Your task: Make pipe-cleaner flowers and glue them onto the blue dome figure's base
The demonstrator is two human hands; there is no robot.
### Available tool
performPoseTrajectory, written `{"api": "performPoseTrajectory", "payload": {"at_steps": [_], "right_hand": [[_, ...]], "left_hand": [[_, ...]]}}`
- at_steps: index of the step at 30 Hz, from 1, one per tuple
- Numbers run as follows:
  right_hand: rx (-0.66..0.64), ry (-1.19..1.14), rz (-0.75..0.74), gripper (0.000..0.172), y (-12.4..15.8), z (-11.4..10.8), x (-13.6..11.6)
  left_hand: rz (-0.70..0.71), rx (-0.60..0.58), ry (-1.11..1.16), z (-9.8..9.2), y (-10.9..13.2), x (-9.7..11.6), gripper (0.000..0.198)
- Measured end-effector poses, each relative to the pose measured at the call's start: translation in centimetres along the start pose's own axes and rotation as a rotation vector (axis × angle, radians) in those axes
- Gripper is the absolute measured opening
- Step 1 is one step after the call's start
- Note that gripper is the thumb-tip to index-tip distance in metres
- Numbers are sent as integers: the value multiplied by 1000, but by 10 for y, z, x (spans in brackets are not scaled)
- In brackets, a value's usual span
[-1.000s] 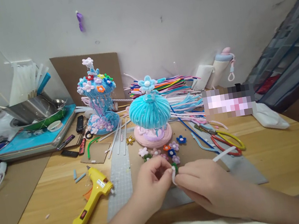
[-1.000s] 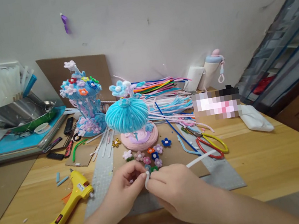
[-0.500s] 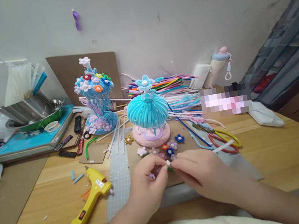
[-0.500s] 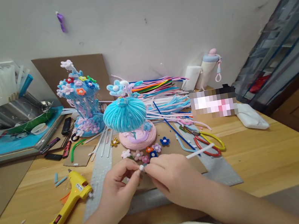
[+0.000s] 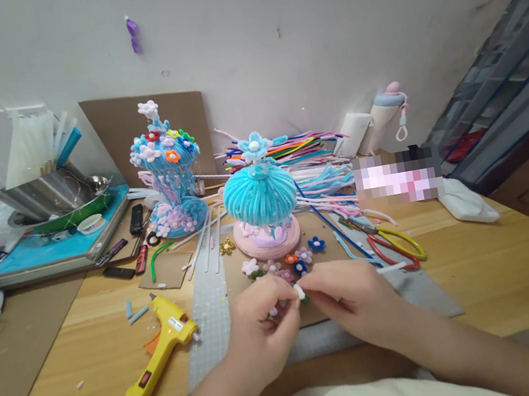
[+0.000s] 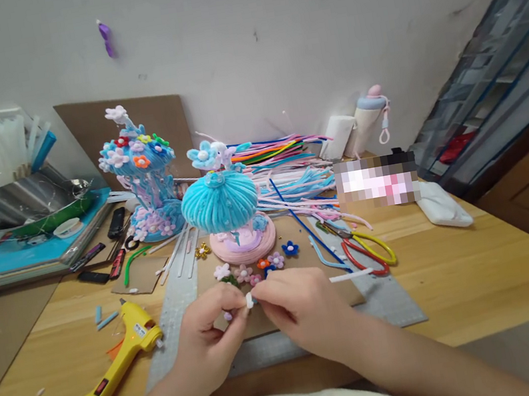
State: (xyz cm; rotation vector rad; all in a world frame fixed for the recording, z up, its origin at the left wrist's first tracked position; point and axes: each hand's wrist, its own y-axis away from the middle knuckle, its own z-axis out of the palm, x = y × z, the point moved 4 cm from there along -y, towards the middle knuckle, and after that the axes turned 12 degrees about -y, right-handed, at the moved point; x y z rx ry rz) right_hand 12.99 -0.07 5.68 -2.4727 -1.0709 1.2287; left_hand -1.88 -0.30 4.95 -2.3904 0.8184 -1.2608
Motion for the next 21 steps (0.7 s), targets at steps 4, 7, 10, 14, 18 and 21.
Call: {"api": "performPoseTrajectory", "payload": {"at_steps": [4,7,10,14,18,21], "right_hand": [[-42,128,-60,13,9,3,-13],[-86,124,-95,11,11,2,-22],[-76,-38,-68,11,8,-1,-21],[99,-306,131,10,4,-4,-4],[97,-232,52,14,3,0,-1],[70,-51,-56,16,5,0,-8]], "left_hand": [[67,86,-74,-3,-1,0,14],[147,44,-154,0,1,1,14],[209,-63,-176,5,2,3,15],[164,-106,-31,4,1,5,14],[-14,-34,75,1,0,1,11],[-132,28,111,1,1,-6,10]]}}
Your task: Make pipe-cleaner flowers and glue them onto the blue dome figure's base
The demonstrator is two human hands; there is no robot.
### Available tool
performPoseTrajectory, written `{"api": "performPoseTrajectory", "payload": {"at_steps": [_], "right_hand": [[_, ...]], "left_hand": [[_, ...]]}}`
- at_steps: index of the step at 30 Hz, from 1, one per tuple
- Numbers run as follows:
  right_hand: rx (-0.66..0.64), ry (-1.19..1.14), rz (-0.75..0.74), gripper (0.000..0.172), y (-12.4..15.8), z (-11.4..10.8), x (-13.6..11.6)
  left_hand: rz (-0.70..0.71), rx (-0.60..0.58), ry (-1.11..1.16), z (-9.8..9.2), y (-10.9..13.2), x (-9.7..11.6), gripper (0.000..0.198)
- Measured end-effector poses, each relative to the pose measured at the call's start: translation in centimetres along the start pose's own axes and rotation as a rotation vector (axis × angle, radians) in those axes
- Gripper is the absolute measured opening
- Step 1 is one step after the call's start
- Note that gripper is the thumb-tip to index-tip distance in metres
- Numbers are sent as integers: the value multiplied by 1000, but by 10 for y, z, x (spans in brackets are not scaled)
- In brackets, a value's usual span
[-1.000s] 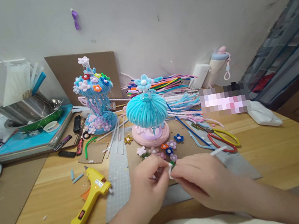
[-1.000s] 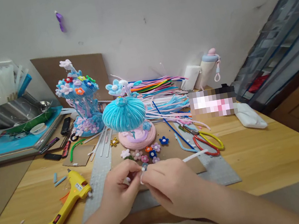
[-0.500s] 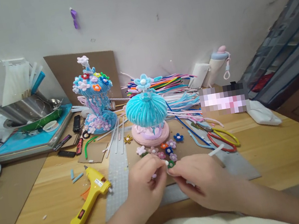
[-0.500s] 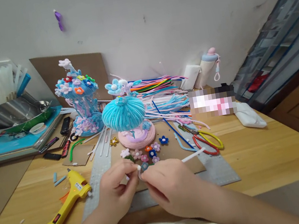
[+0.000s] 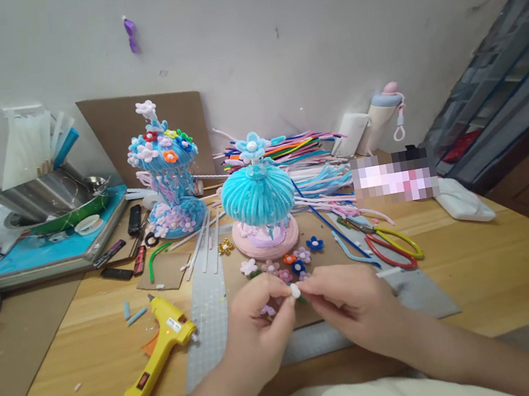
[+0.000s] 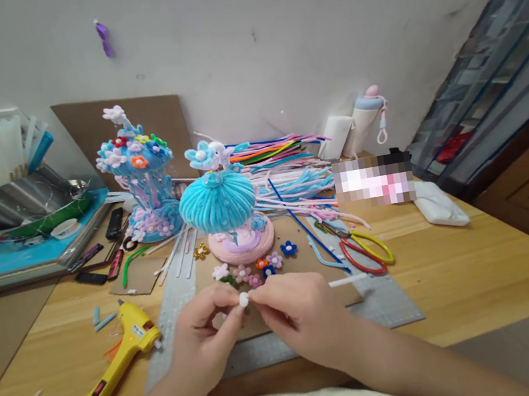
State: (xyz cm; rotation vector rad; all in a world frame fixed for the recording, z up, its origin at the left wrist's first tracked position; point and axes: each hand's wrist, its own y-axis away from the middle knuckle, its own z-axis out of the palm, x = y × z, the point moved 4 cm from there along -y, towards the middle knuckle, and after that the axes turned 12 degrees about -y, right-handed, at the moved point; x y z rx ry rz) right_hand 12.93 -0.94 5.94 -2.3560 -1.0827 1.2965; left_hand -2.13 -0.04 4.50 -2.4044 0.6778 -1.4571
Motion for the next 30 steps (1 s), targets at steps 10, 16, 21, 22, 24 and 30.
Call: {"api": "performPoseTrajectory", "payload": {"at_steps": [10,16,21,22,24,30], "right_hand": [[-143,248,-29,14,2,6,-17],[-140,67,76,12,-6,-4,-10],[-33,-279,294,10,-13,-9,8],[-16,-304,295,11,-13,-8,9],[8,-298,261,12,-11,-7,10],[-47,53,41,15,-4,0,-3]], "left_hand": [[-65,43,-111,2,-2,-3,11],[223,-94,-263,6,3,3,13],[110,-105,-77,3,1,5,10],[64,-89,-32,3,0,4,10],[-27,-63,66,3,-1,1,9],[-214,-19,193,5,-1,-8,11]]}}
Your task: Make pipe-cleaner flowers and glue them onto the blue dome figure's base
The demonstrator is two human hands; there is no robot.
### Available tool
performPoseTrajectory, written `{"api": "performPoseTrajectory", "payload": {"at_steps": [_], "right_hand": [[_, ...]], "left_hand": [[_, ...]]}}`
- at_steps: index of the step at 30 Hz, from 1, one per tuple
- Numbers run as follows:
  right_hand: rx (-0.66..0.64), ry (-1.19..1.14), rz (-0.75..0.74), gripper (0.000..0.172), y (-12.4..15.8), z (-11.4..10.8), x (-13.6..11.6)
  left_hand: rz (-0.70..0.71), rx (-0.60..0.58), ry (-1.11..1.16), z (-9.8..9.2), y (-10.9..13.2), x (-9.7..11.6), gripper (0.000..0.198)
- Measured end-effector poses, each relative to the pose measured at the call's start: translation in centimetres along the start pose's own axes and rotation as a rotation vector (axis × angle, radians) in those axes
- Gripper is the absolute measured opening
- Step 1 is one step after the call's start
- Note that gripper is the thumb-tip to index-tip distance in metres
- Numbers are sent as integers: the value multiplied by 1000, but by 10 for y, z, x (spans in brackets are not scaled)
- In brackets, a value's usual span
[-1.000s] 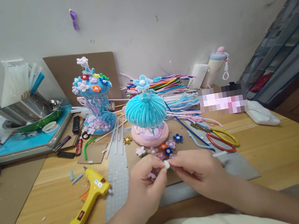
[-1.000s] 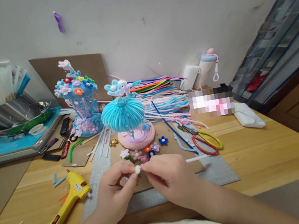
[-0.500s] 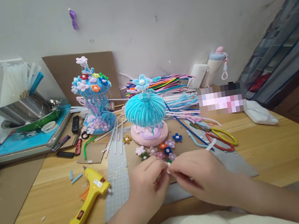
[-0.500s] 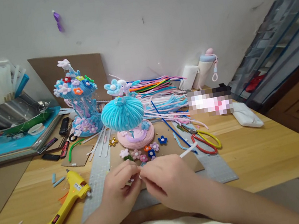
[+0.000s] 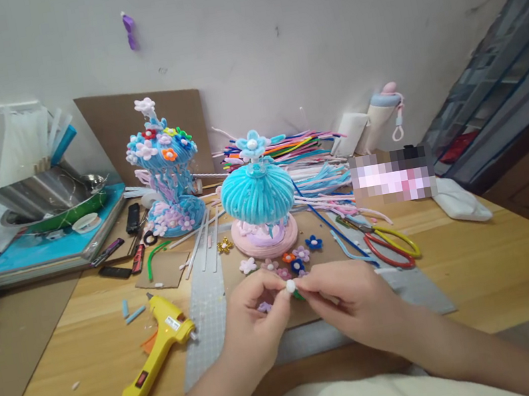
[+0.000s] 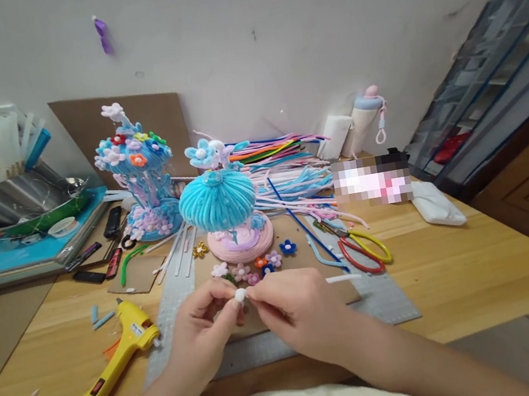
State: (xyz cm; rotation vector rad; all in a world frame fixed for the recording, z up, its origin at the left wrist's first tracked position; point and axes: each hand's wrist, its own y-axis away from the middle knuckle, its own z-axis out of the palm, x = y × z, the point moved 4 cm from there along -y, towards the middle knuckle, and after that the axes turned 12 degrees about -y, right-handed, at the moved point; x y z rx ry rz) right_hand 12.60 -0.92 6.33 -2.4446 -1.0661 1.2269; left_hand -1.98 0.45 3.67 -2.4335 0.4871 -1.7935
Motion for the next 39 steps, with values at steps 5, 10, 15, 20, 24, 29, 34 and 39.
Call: {"api": "performPoseTrajectory", "payload": {"at_steps": [5,10,15,20,24,29,34,39], "right_hand": [[-15,347,-73,16,5,6,-17],[-114,319,-68,17,3,3,-21],[-75,-130,230,5,-7,-12,-1],[-81,-548,407,10,-12,-6,19],[-17,-423,304,11,-9,-2,16],[8,-147,103,17,-3,0,-3],[-2,3,58,15,0,4,-12],[-59,86,17,18,2,11,-14]], "left_hand": [[72,25,-221,-1,-1,3,12],[318,-59,-478,4,3,7,11],[389,-137,-382,1,2,14,12],[199,-158,-127,1,-1,13,10],[-75,-154,188,5,-3,0,15],[-132,-47,265,3,-5,-7,22],[-76,19,137,-1,-4,-5,15],[-13,63,-22,-4,-2,-3,15]]}}
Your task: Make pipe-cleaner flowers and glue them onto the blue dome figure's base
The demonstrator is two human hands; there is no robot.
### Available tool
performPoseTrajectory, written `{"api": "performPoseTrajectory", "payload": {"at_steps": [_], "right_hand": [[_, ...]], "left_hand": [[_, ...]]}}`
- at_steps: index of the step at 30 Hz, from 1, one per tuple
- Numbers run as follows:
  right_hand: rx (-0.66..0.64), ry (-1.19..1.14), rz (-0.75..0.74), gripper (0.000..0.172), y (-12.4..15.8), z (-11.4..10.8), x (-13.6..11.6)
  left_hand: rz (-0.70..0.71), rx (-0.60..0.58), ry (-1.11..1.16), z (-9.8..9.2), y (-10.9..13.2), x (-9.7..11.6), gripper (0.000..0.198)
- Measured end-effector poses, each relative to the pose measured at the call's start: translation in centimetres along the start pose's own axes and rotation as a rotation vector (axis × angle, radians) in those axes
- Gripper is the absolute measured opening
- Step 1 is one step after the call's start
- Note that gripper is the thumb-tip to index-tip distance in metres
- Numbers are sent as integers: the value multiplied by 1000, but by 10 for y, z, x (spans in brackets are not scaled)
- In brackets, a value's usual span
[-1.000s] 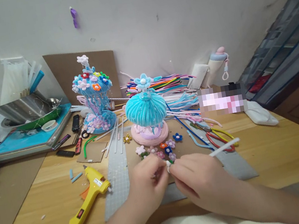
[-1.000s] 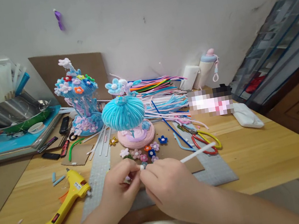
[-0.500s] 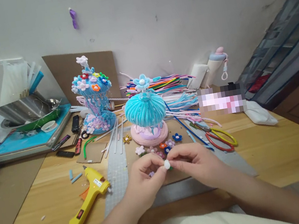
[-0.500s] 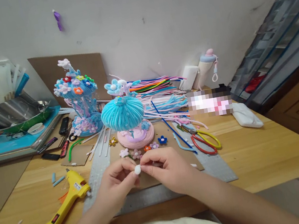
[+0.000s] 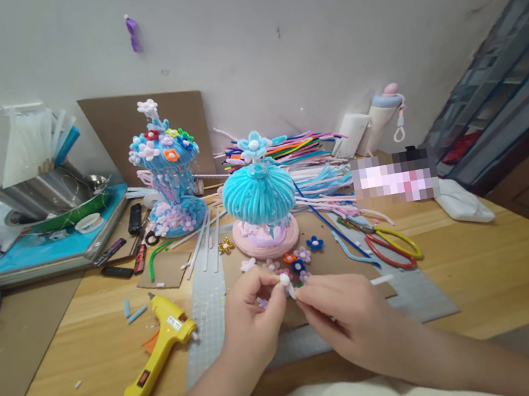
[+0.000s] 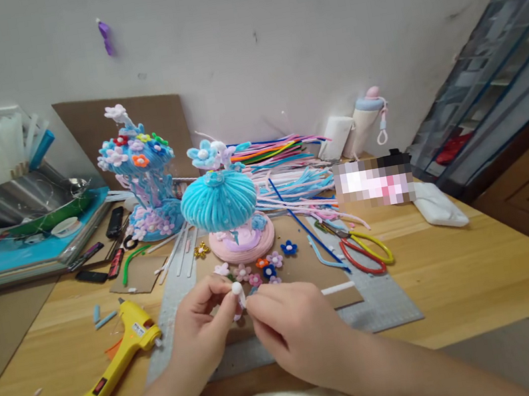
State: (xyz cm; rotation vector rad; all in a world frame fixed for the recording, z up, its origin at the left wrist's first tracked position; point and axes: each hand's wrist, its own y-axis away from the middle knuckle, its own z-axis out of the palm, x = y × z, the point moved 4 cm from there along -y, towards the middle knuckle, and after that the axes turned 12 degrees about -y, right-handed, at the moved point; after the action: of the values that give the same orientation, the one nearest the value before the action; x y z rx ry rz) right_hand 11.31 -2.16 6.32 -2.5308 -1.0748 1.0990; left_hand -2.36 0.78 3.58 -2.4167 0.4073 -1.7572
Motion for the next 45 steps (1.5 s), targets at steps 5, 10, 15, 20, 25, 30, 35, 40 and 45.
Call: {"api": "performPoseTrajectory", "payload": {"at_steps": [5,10,15,20,25,30,35,40,45], "right_hand": [[-5,131,-76,17,0,8,2],[-46,17,-17,16,8,6,2],[-44,-380,65,16,18,-6,-5],[11,-532,85,16,21,-10,-8],[-2,-759,154,18,27,-9,-7],[28,-1154,259,18,26,-12,-11],[-13,-1545,381,19,24,-2,-16],[-14,-1605,510,26,24,9,-6],[293,-1052,386,20,28,-22,1]], "left_hand": [[-34,-5,70,0,-2,-4,16],[-203,-83,294,5,-4,-1,25],[-391,-249,390,13,7,17,32],[-407,-272,426,17,20,32,31],[-307,-276,434,21,23,41,30],[-120,-230,375,21,19,47,20],[-144,-278,498,29,25,41,18],[-215,-358,606,35,32,32,16],[-5,-259,250,17,30,60,23]]}}
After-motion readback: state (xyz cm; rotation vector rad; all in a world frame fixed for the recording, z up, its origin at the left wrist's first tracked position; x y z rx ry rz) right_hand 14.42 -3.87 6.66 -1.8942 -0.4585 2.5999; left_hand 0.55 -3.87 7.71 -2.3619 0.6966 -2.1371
